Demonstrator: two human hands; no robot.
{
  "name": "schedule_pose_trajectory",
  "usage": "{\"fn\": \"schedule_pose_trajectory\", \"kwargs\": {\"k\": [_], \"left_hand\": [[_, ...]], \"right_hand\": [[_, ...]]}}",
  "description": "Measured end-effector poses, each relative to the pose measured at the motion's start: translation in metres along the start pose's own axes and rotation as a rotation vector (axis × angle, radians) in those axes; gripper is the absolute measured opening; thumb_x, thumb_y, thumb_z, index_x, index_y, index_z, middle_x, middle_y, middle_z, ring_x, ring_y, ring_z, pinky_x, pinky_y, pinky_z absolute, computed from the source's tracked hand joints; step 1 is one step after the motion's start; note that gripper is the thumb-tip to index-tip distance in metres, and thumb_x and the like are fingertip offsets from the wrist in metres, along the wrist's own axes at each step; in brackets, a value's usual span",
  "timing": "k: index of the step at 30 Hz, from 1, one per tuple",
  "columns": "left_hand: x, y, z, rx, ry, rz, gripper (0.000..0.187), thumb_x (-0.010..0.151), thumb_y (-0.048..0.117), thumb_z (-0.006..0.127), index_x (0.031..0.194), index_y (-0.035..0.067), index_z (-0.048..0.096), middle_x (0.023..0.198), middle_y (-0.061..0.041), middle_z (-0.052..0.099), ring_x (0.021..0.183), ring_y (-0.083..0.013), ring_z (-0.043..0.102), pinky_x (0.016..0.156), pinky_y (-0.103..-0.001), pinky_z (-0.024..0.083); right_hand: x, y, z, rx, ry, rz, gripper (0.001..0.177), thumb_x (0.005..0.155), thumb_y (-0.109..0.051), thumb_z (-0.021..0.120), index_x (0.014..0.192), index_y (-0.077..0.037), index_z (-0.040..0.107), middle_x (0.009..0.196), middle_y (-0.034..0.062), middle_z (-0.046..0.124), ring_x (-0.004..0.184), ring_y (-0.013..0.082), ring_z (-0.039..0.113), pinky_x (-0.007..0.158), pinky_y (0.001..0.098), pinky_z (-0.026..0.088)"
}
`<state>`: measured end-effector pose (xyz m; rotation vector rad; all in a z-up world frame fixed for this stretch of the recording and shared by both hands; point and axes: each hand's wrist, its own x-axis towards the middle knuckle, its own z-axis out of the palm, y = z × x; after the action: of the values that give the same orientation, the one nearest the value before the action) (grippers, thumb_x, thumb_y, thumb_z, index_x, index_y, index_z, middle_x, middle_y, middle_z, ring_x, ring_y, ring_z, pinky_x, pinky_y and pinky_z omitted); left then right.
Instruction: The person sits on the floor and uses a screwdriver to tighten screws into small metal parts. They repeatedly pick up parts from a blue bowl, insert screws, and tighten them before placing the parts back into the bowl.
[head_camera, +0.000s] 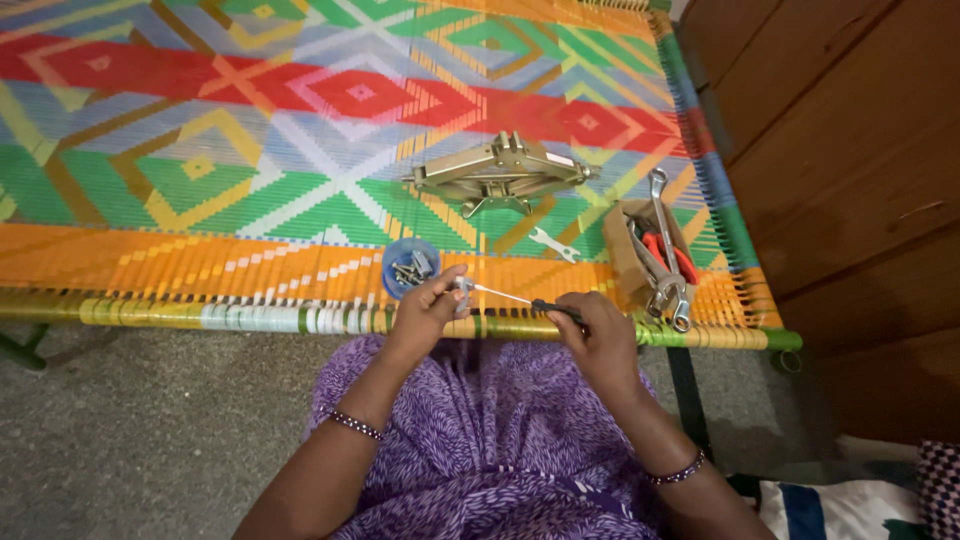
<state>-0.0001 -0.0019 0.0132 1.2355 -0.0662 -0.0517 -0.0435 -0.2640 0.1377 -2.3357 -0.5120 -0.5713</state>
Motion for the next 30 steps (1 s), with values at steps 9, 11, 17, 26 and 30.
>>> {"fn": "schedule_pose_trajectory", "kwargs": {"k": [9, 11, 17, 26, 30], "left_hand": [[0.001, 0.001, -0.003, -0.021, 0.026, 0.01, 0.045, 0.1, 0.011, 0.058, 0.144, 0.003, 0.055, 0.124, -0.007, 0.069, 0.104, -0.0161, 0.071, 0.088, -0.032, 0.063], [0.002, 0.002, -0.003, -0.006, 0.042, 0.003, 0.045, 0.1, 0.011, 0.059, 0.145, 0.004, 0.055, 0.123, -0.008, 0.069, 0.102, -0.0176, 0.072, 0.087, -0.033, 0.063], [0.005, -0.003, -0.001, 0.004, 0.046, -0.028, 0.046, 0.1, 0.009, 0.058, 0.145, 0.004, 0.056, 0.12, -0.009, 0.07, 0.1, -0.0182, 0.071, 0.085, -0.034, 0.063], [0.0, 0.004, 0.001, 0.0, 0.047, -0.055, 0.046, 0.1, 0.009, 0.058, 0.147, 0.004, 0.055, 0.118, -0.009, 0.069, 0.099, -0.0173, 0.07, 0.088, -0.035, 0.063], [-0.001, 0.006, 0.004, 0.002, 0.047, -0.079, 0.047, 0.1, 0.008, 0.057, 0.146, 0.005, 0.055, 0.118, -0.007, 0.069, 0.1, -0.0172, 0.071, 0.089, -0.035, 0.063]], "right_hand": [[-0.001, 0.009, 0.005, 0.04, -0.159, 0.138, 0.041, 0.084, -0.024, 0.08, 0.113, -0.004, 0.06, 0.086, 0.0172, 0.071, 0.073, 0.0337, 0.072, 0.064, 0.0414, 0.055], [-0.002, 0.008, 0.005, 0.068, -0.145, 0.031, 0.025, 0.092, -0.019, 0.073, 0.11, -0.006, 0.062, 0.087, 0.0157, 0.071, 0.077, 0.0334, 0.072, 0.066, 0.0403, 0.056], [0.005, -0.003, -0.006, 0.009, -0.111, 0.02, 0.022, 0.09, -0.021, 0.077, 0.103, -0.007, 0.067, 0.081, 0.0137, 0.069, 0.067, 0.0305, 0.07, 0.06, 0.0392, 0.054], [0.004, -0.006, -0.005, -0.104, -0.09, 0.057, 0.03, 0.085, -0.036, 0.08, 0.099, -0.01, 0.072, 0.075, 0.0113, 0.072, 0.063, 0.0297, 0.072, 0.055, 0.0389, 0.054], [0.004, -0.005, -0.008, -0.097, -0.139, 0.136, 0.028, 0.088, -0.036, 0.078, 0.1, -0.011, 0.073, 0.077, 0.0115, 0.073, 0.067, 0.0305, 0.072, 0.06, 0.04, 0.054]]}}
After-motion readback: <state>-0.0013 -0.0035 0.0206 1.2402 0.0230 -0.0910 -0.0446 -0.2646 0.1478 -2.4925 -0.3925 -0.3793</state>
